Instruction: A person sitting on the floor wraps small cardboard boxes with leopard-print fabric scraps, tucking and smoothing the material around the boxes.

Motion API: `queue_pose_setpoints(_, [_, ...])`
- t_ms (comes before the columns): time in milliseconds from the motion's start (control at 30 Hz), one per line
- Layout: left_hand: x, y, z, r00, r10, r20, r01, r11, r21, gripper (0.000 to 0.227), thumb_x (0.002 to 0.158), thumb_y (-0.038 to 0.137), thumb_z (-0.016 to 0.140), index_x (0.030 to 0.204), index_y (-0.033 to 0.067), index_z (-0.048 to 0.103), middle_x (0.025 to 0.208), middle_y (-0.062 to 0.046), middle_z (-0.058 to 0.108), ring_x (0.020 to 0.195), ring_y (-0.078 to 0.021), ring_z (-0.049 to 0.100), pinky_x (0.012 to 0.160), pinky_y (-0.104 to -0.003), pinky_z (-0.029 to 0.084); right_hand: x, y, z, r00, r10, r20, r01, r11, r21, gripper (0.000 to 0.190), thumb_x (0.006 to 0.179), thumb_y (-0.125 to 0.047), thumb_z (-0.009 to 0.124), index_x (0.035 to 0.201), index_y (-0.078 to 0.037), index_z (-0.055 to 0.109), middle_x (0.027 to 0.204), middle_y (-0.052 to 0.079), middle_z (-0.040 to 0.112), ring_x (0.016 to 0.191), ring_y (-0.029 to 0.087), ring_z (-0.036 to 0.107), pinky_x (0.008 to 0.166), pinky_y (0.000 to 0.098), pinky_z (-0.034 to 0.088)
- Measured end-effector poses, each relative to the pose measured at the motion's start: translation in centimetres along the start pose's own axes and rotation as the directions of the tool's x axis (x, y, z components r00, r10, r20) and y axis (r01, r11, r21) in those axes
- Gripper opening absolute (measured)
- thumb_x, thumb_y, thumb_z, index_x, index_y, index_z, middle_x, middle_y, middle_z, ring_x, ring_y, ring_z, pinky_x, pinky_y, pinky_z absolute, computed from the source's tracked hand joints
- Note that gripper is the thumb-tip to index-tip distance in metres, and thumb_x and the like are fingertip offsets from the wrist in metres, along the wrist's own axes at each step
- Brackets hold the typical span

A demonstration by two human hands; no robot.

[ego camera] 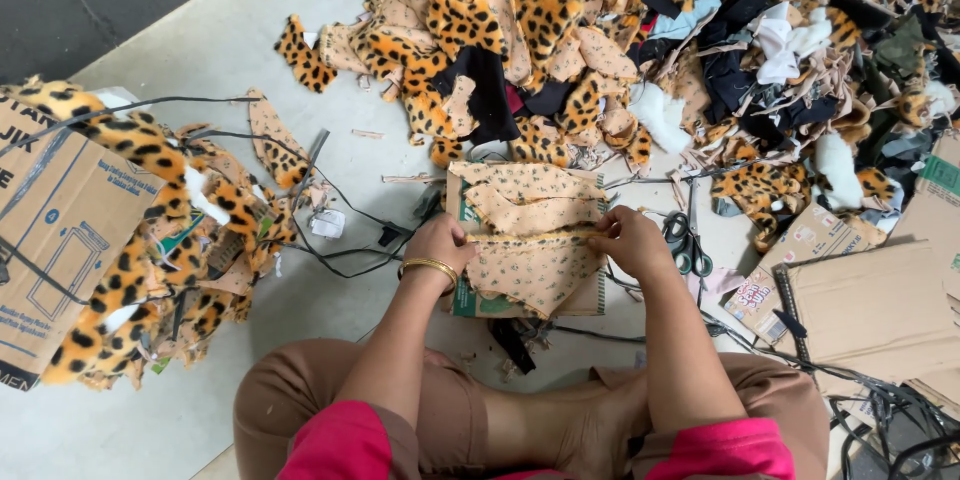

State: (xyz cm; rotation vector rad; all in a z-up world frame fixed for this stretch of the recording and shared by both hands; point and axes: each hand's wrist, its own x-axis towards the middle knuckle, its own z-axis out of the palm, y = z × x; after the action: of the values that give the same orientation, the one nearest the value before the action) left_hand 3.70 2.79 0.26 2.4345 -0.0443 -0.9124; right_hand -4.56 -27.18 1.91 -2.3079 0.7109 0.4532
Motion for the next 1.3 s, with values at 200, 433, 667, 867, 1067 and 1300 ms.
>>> queue_pose_setpoints(200, [0.4,-0.9,-0.4,0.998,-0.052,0.034,0.056,0.991,-0.119,0.046,0.083,0.039,0.077,0.112,0.0179,0.048,0.129,-0.01,0.06,0.129,-0.0323,0.059,0.104,-0.044,0.051,-0.2,0.5,0.1,0.995,0.076,0.068,-0.083,0.991,0.107,0.035,0.081,-0.013,0.083,0.11,0.001,0.07,0.098,0.027,0.071,0.081,0.033,0.073,0.067,0.0382,0.062])
queue_pose_setpoints(433, [0.2,-1.1,-0.7,0.998,-0.054,0.012,0.054,0.995,-0.087,0.041,0.084,0.038,0.077,0.108,0.0206,0.049,0.126,-0.005,0.066,0.128,-0.0283,0.06,0.104,-0.043,0.052,0.2,0.5,0.2,0.999,0.003,0.049,-0.008,0.994,0.106,0.029,0.079,-0.004,0.082,0.103,0.007,0.07,0.096,0.029,0.067,0.073,0.034,0.072,0.06,0.0396,0.062])
queue_pose_setpoints(667, [1.6,-2.5,0.6,0.996,-0.081,0.044,0.083,0.996,-0.037,0.036,0.084,0.035,0.075,0.104,0.0222,0.047,0.119,-0.004,0.067,0.123,-0.0287,0.063,0.099,-0.044,0.055,1.4,2.3,2.9,0.995,-0.033,0.096,0.046,0.989,-0.141,0.028,0.075,-0.019,0.084,0.099,-0.006,0.075,0.094,0.017,0.075,0.097,0.037,0.072,0.081,0.0466,0.058])
queue_pose_setpoints(867, [0.6,-1.2,-0.5,0.991,-0.112,0.07,0.114,0.993,-0.025,0.037,0.084,0.036,0.071,0.105,0.0225,0.044,0.123,-0.007,0.064,0.124,-0.0309,0.063,0.099,-0.045,0.055,1.0,1.2,2.3,0.996,-0.062,0.064,0.067,0.994,-0.089,0.026,0.076,-0.015,0.08,0.1,-0.005,0.074,0.094,0.018,0.074,0.096,0.038,0.072,0.079,0.0465,0.058])
queue_pose_setpoints(1067, [-0.2,-0.5,-1.1,0.99,-0.132,0.053,0.133,0.991,-0.016,0.042,0.079,0.041,0.073,0.104,0.0224,0.045,0.13,-0.009,0.058,0.125,-0.0346,0.061,0.102,-0.046,0.054,-1.9,-2.4,-0.1,0.998,-0.021,0.053,0.026,0.996,-0.088,0.037,0.077,-0.026,0.08,0.108,-0.006,0.074,0.101,0.02,0.076,0.103,0.04,0.071,0.086,0.0486,0.056])
queue_pose_setpoints(1300, [2.7,-1.1,0.8,0.863,0.216,-0.458,-0.288,0.953,-0.095,0.018,0.078,0.027,0.071,0.092,0.02,0.062,0.102,-0.01,0.057,0.101,-0.0416,0.066,0.084,-0.05,0.057,4.3,-3.1,0.0,0.974,-0.138,-0.179,0.117,0.986,-0.122,0.034,0.09,-0.045,0.074,0.107,-0.016,0.076,0.101,0.006,0.079,0.093,0.028,0.076,0.081,0.0434,0.059])
